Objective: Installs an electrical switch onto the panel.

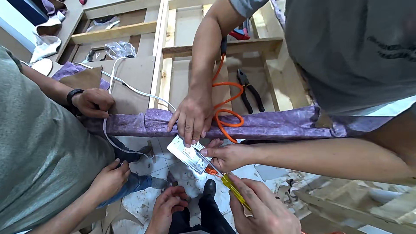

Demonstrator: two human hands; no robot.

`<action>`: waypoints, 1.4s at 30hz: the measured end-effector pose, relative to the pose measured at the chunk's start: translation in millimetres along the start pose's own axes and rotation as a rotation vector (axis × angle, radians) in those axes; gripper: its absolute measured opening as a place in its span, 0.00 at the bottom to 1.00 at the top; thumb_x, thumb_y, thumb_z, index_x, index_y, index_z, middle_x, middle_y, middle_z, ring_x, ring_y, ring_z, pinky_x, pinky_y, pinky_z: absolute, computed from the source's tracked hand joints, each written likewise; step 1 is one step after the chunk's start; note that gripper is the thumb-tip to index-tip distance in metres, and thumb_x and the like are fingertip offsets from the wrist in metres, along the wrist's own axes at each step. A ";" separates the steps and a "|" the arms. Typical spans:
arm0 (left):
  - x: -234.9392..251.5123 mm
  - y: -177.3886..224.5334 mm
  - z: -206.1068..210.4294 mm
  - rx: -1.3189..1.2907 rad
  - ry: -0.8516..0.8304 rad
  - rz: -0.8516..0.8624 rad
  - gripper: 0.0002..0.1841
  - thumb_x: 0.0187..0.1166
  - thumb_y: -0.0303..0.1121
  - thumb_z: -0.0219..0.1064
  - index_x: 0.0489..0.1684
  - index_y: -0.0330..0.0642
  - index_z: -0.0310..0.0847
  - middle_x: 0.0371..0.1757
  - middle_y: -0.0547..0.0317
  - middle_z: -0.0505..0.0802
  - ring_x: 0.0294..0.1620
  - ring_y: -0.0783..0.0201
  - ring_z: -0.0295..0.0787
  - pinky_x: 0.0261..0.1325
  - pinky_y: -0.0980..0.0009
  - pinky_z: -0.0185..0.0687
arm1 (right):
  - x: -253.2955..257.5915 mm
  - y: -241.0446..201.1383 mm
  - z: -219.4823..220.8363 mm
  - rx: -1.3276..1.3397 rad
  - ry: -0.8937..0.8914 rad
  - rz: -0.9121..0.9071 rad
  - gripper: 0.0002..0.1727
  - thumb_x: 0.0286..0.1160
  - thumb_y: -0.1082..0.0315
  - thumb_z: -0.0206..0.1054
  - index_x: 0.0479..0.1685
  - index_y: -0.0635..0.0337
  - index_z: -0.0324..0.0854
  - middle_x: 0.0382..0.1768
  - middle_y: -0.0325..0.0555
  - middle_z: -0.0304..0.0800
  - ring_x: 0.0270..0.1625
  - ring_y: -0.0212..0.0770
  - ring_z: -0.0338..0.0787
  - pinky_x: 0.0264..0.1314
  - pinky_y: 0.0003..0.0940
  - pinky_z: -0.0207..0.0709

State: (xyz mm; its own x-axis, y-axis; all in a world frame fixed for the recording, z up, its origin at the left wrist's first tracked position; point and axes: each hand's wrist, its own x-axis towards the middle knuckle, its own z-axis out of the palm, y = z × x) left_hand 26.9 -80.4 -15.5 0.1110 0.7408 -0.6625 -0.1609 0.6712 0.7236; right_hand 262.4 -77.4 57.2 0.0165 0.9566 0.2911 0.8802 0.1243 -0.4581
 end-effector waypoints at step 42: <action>5.7 22.0 21.8 0.079 -0.014 0.157 0.16 0.81 0.25 0.53 0.61 0.31 0.82 0.51 0.48 0.93 0.47 0.57 0.93 0.52 0.62 0.90 | 19.9 -27.1 -15.1 -0.022 0.018 -0.078 0.18 0.72 0.67 0.67 0.59 0.48 0.93 0.46 0.44 0.93 0.42 0.42 0.93 0.31 0.35 0.85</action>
State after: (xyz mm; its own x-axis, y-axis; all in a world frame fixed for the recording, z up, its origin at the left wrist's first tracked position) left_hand 45.3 -60.9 0.9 0.1042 0.8367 -0.5377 -0.1000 0.5467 0.8313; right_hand 246.1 -65.7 88.0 -0.0443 0.9393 0.3402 0.8893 0.1922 -0.4150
